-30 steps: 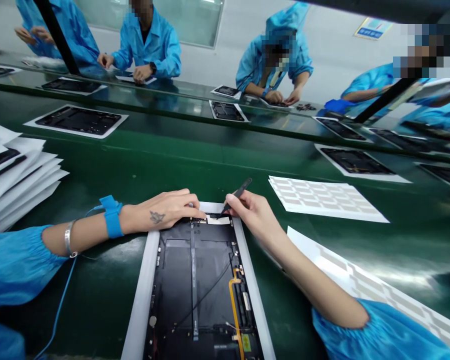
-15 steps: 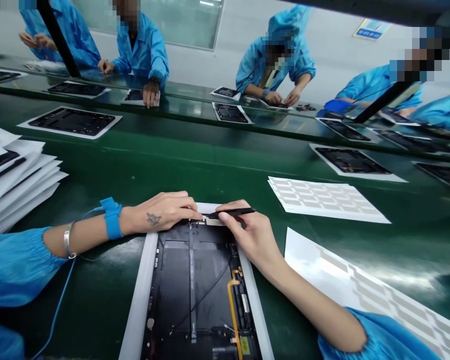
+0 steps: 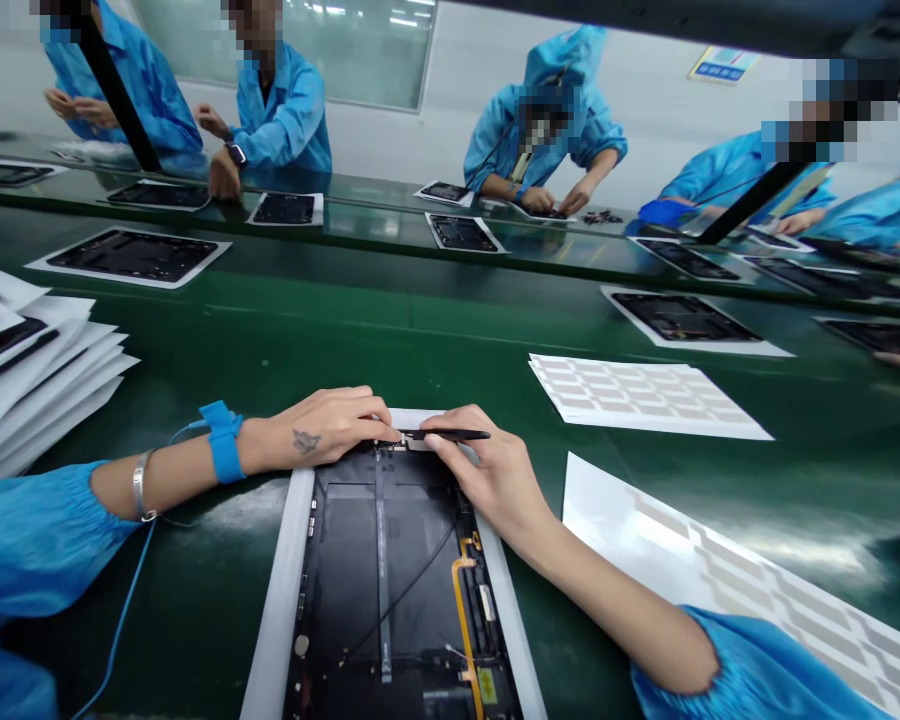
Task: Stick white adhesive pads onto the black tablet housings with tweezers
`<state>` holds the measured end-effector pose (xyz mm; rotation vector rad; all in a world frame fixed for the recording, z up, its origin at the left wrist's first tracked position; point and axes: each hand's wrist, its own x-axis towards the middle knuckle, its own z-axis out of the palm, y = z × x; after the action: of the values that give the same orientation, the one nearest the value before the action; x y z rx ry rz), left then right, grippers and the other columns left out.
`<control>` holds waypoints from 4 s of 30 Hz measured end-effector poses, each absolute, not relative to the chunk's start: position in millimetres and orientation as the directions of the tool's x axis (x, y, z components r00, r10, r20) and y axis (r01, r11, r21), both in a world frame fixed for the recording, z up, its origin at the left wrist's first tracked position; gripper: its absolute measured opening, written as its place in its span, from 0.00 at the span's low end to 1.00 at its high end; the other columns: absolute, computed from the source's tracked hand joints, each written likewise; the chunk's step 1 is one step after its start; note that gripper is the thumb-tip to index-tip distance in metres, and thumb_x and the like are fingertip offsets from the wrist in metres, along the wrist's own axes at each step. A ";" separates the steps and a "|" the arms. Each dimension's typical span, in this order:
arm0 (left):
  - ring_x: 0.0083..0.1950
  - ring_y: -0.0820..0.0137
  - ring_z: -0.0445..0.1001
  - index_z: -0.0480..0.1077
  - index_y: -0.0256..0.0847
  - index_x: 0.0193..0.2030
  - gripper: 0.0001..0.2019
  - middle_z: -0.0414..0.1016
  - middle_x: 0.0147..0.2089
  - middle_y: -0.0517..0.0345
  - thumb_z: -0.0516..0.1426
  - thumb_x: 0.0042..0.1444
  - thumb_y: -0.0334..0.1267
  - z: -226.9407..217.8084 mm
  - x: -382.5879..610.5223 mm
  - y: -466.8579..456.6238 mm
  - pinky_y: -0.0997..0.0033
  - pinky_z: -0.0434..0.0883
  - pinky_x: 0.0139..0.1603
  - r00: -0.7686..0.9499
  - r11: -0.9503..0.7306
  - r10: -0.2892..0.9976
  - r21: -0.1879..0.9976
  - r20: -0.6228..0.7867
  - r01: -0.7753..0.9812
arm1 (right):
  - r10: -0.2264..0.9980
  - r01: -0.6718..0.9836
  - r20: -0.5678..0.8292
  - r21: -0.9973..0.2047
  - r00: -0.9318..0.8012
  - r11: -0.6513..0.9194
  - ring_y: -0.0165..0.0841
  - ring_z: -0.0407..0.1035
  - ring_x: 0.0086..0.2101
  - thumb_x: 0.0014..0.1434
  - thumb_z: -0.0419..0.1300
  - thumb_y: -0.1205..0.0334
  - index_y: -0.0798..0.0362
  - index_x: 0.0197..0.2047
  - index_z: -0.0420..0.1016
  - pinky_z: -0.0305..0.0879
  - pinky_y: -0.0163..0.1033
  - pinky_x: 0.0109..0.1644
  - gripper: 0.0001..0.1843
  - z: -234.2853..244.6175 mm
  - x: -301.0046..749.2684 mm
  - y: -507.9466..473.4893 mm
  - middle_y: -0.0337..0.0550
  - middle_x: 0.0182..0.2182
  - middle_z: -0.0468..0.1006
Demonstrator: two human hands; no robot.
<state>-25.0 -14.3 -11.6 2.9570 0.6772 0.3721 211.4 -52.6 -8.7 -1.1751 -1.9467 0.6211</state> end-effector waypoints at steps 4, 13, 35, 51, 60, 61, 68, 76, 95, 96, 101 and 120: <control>0.46 0.66 0.68 0.71 0.37 0.47 0.14 0.75 0.48 0.51 0.47 0.64 0.23 -8.6 -15.2 -18.1 0.67 0.69 0.47 0.867 -0.888 0.458 0.148 0.196 0.435 | 0.917 0.488 0.291 -0.780 -0.273 0.392 0.42 0.75 0.37 0.59 0.60 0.43 0.47 0.33 0.81 0.70 0.45 0.44 0.17 -5.6 218.2 -53.8 0.45 0.34 0.82; 0.47 0.65 0.67 0.68 0.39 0.58 0.20 0.72 0.55 0.51 0.46 0.65 0.23 -12.5 -13.3 -19.0 0.65 0.68 0.47 0.884 -0.909 0.415 0.141 0.215 0.393 | 0.984 0.157 0.031 -0.988 0.173 0.004 0.34 0.73 0.30 0.46 0.71 0.42 0.50 0.30 0.80 0.75 0.43 0.41 0.19 -19.1 244.9 -49.7 0.40 0.26 0.76; 0.47 0.65 0.66 0.67 0.46 0.61 0.22 0.70 0.56 0.52 0.46 0.65 0.24 -12.7 -12.5 -17.9 0.67 0.66 0.46 0.891 -0.904 0.428 0.079 0.154 0.420 | 0.993 0.175 -0.015 -0.984 0.119 -0.036 0.32 0.73 0.29 0.41 0.72 0.38 0.52 0.30 0.80 0.76 0.38 0.40 0.25 -17.2 242.1 -49.7 0.40 0.25 0.78; 0.43 0.63 0.69 0.60 0.47 0.67 0.22 0.70 0.47 0.49 0.47 0.68 0.31 -3.7 7.3 -25.6 0.65 0.68 0.40 0.893 -0.869 0.434 -0.205 0.117 0.449 | 1.000 0.015 0.003 -1.000 0.021 0.003 0.37 0.77 0.36 0.45 0.73 0.44 0.50 0.35 0.82 0.72 0.44 0.50 0.20 -11.4 236.7 -48.8 0.42 0.32 0.82; 0.53 0.64 0.74 0.71 0.38 0.54 0.16 0.76 0.54 0.51 0.48 0.65 0.28 -14.6 -18.3 -22.9 0.64 0.73 0.51 0.896 -0.929 0.358 0.000 0.262 0.371 | 0.988 0.278 0.063 -0.955 -0.141 0.101 0.42 0.74 0.41 0.52 0.66 0.40 0.52 0.29 0.83 0.68 0.43 0.48 0.22 -9.7 224.8 -50.9 0.48 0.40 0.82; 0.53 0.64 0.75 0.72 0.38 0.53 0.16 0.77 0.54 0.51 0.48 0.65 0.27 -15.0 -17.5 -22.6 0.65 0.73 0.50 0.895 -0.929 0.356 -0.001 0.268 0.370 | 0.988 0.283 0.060 -0.954 -0.142 0.098 0.42 0.74 0.41 0.52 0.66 0.40 0.52 0.29 0.83 0.68 0.43 0.48 0.22 -10.3 224.9 -50.9 0.48 0.40 0.82; 0.51 0.65 0.76 0.73 0.38 0.50 0.14 0.77 0.53 0.51 0.49 0.65 0.28 -16.7 -15.6 -22.2 0.66 0.74 0.50 0.890 -0.930 0.346 -0.019 0.296 0.368 | 0.993 0.284 0.018 -0.958 -0.117 0.051 0.41 0.73 0.41 0.50 0.67 0.40 0.52 0.30 0.83 0.67 0.41 0.46 0.22 -13.7 223.7 -51.3 0.47 0.40 0.81; 0.51 0.62 0.76 0.73 0.36 0.52 0.15 0.77 0.53 0.49 0.48 0.65 0.28 -16.6 -15.7 -23.7 0.62 0.75 0.49 0.890 -0.931 0.340 -0.022 0.305 0.363 | 0.992 0.310 0.016 -0.949 -0.125 0.054 0.43 0.73 0.43 0.50 0.66 0.38 0.51 0.25 0.82 0.67 0.41 0.47 0.23 -8.3 223.4 -53.4 0.47 0.40 0.81; 0.48 0.64 0.72 0.67 0.35 0.54 0.14 0.75 0.49 0.48 0.46 0.67 0.30 -7.3 -10.5 -21.9 0.66 0.70 0.46 0.882 -0.905 0.422 0.043 0.207 0.423 | 0.997 0.286 0.024 -0.958 0.072 0.003 0.44 0.75 0.38 0.43 0.70 0.37 0.49 0.30 0.82 0.68 0.44 0.42 0.23 -0.6 257.6 -42.6 0.45 0.31 0.83; 0.46 0.64 0.72 0.67 0.35 0.54 0.13 0.75 0.47 0.49 0.46 0.68 0.31 -4.0 -7.1 -19.0 0.67 0.69 0.45 0.870 -0.891 0.452 0.061 0.195 0.449 | 0.994 0.258 0.029 -0.966 0.103 0.001 0.43 0.75 0.37 0.43 0.70 0.38 0.49 0.31 0.81 0.67 0.44 0.41 0.23 -1.3 258.4 -41.1 0.45 0.30 0.83; 0.38 0.69 0.70 0.67 0.41 0.44 0.05 0.74 0.40 0.60 0.52 0.65 0.35 20.2 16.7 7.3 0.72 0.62 0.35 0.887 -0.849 0.462 0.284 -0.015 0.447 | 0.984 0.213 0.051 -0.977 0.171 0.014 0.40 0.73 0.34 0.45 0.69 0.37 0.49 0.35 0.81 0.63 0.42 0.35 0.24 -4.0 262.1 -37.8 0.44 0.31 0.84; 0.56 0.67 0.69 0.62 0.41 0.55 0.12 0.74 0.53 0.52 0.50 0.67 0.32 -2.5 -6.4 -2.4 0.63 0.63 0.59 0.816 -0.712 0.557 0.595 0.154 0.374 | 0.618 0.599 0.454 -0.206 -0.642 0.774 0.38 0.72 0.38 0.64 0.46 0.73 0.48 0.48 0.74 0.65 0.42 0.41 0.19 -27.8 241.3 -57.8 0.48 0.38 0.78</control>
<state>-6.4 -2.4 -2.5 2.4406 0.6853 0.4385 241.3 -57.8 -27.8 -0.9103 -2.4569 0.0502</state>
